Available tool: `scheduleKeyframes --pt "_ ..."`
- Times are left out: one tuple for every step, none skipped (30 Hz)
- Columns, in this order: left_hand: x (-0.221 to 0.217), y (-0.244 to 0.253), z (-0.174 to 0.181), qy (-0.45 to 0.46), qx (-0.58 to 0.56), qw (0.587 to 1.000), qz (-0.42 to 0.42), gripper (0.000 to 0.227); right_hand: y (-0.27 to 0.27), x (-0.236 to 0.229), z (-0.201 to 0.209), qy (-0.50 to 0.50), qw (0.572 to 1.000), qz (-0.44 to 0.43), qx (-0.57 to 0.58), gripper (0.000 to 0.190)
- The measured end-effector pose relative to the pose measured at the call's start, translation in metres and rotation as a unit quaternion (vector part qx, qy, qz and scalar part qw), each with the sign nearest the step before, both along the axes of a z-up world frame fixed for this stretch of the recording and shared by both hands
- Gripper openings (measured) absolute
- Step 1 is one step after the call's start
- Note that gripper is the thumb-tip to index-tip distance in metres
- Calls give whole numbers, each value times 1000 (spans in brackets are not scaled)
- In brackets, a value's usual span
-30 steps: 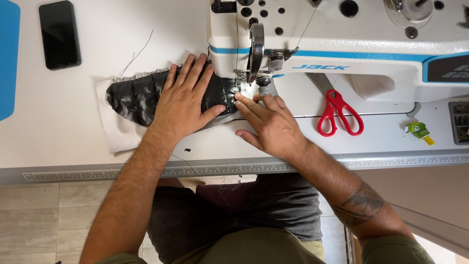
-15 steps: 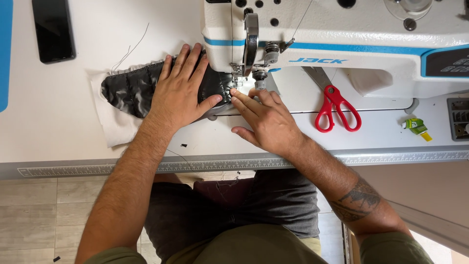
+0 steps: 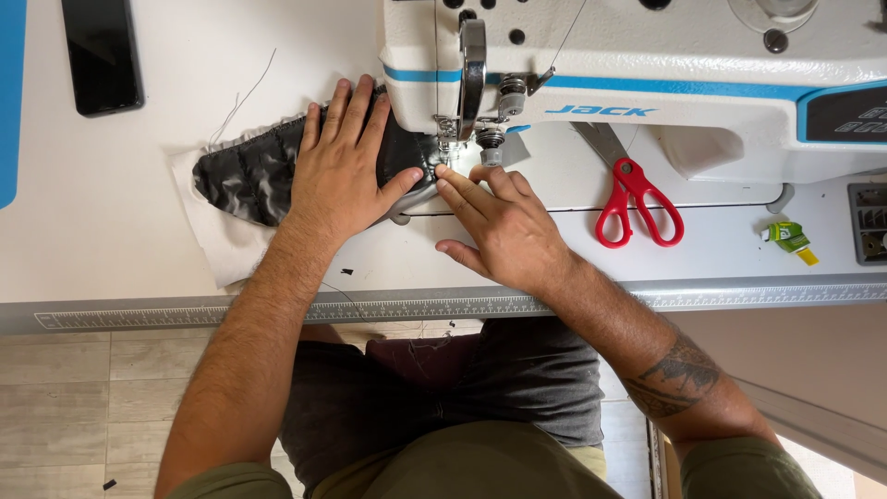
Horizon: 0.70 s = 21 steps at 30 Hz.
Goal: Gathering fabric components and sewing the edges of a pouch using an industrial sewing machine.
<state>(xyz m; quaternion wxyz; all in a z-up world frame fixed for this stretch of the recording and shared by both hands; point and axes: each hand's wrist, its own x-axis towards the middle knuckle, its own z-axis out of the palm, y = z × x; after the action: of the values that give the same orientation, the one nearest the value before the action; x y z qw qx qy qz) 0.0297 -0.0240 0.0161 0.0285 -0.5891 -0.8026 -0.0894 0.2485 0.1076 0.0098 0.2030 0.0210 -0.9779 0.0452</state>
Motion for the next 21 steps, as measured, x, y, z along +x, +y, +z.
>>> scheduleKeyframes --pt "1 0 -1 2 5 1000 13 88 0 0 -1 -1 1000 -5 2 67" --pt "2 2 -3 4 11 1000 24 89 1 0 -2 -3 1000 -12 4 69" --pt "3 4 -3 4 11 1000 23 89 1 1 -3 -3 1000 -13 4 69" --pt "4 4 -3 -3 2 999 39 90 1 0 -3 -4 1000 -15 4 70" --pt "5 4 -3 -11 -8 998 56 91 1 0 -3 -4 1000 -17 4 71" --pt "6 5 -1 -9 -7 998 55 91 1 0 -1 -2 1000 -17 5 71" --pt "7 6 1 -22 -38 997 68 94 1 -1 0 -1 1000 -18 1 71" --pt "8 7 3 -36 -70 994 79 97 1 -1 0 0 1000 -19 -4 72" --pt "5 8 10 -34 -71 994 78 97 2 -1 0 1 1000 -21 -5 72" --pt "3 8 16 -34 -94 992 72 97 2 -1 -1 6 1000 -20 -7 72" --pt "1 9 21 -34 -117 990 66 96 2 -2 -2 11 1000 -18 -8 72" --pt "-4 8 24 -34 -119 990 65 96 1 -1 1 11 1000 -19 -10 72" --pt "-9 7 27 1 -82 996 -22 90 0 -1 3 18 1000 -10 -3 70" --pt "-15 8 31 38 -42 992 -110 86 0 -2 6 27 1000 -3 6 69" --pt "-19 11 24 39 -42 992 -112 86 0 -5 6 29 1000 -5 6 69" --pt "-23 13 16 28 -45 987 -153 75 0 -6 6 31 999 2 -13 68" --pt "-26 15 8 18 -48 980 -193 67 -1 -8 6 33 999 10 -32 68" --pt "-28 13 9 17 -48 980 -194 67 -1 -9 6 32 999 9 -32 68" --pt "-30 11 9 17 -42 977 -210 72 -2 -10 6 26 999 14 -34 68" --pt "-32 11 8 16 -35 974 -225 76 -1 -10 6 18 999 18 -34 69" --pt "-35 11 7 14 -34 973 -226 76 0 -11 6 15 999 18 -34 69"
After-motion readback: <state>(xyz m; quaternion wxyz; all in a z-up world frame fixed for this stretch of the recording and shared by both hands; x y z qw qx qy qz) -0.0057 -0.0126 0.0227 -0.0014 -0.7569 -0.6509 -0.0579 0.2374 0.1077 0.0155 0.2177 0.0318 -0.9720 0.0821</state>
